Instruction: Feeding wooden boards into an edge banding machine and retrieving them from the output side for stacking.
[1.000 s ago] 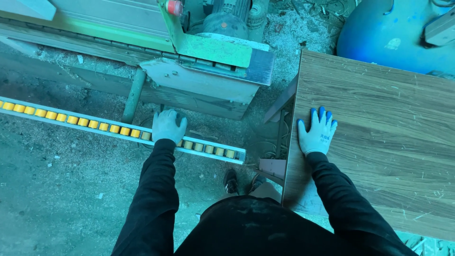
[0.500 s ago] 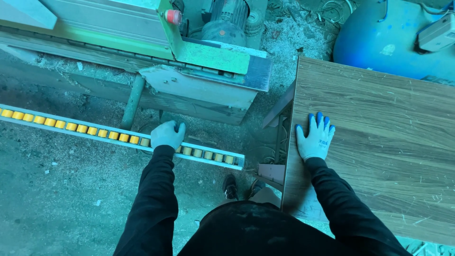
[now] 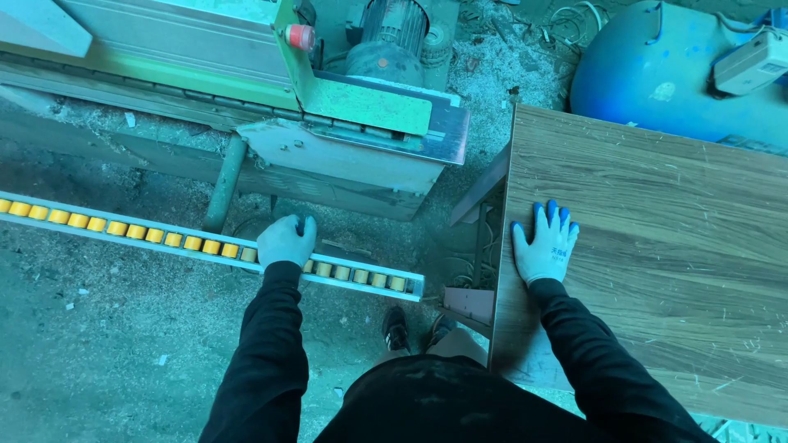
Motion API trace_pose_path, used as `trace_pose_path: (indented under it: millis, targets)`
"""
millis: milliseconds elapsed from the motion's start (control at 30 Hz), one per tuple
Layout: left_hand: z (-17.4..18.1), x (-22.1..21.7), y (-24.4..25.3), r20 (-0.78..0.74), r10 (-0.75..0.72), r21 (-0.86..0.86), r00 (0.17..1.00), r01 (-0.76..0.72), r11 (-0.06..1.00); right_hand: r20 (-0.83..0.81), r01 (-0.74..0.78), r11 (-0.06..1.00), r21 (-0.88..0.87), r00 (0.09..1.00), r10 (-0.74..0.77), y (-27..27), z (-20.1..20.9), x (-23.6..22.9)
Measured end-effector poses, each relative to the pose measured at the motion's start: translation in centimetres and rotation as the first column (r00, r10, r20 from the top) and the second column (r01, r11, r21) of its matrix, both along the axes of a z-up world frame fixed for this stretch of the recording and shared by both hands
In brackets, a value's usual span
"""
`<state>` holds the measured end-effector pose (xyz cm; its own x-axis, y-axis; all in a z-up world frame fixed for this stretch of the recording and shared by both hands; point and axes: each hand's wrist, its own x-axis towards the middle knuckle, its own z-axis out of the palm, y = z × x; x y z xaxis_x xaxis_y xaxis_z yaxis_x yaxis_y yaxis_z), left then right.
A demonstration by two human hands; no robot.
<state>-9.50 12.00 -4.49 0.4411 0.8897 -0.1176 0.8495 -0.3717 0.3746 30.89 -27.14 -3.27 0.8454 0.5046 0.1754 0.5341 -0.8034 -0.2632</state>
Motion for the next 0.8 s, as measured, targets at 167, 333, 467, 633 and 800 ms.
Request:
trace_pose_path:
  millis: [167, 333, 467, 633, 800]
  targets:
    - [-0.1, -0.1, -0.2, 0.049, -0.002, 0.038, 0.999, 0.0, 0.999, 0.033, 0.003, 0.999, 0.036, 0.999, -0.004, 0.2, -0.7, 0.4]
    - [-0.2, -0.2, -0.5, 0.064, 0.028, 0.031, 0.998, -0.03, 0.999, 0.031, 0.014, 0.996, 0.088, 0.999, -0.017, 0.0, -1.3, 1.2]
    - [-0.7, -0.3, -0.3, 0.088, 0.027, 0.089, 0.996, -0.035, 0.995, 0.016, 0.025, 0.992, 0.127, 1.0, -0.027, 0.8, -4.4, 4.5]
    - [-1.0, -0.5, -0.5, 0.104, 0.033, 0.1, 0.994, -0.043, 0.994, -0.007, -0.046, 0.984, 0.174, 0.999, 0.048, 9.5, -0.5, 8.8]
    - [-1.8, -0.9, -0.2, 0.143, -0.007, 0.116, 0.99, -0.01, 0.993, -0.002, -0.452, 0.892, -0.018, 0.892, 0.452, 19.6, 5.5, 13.2]
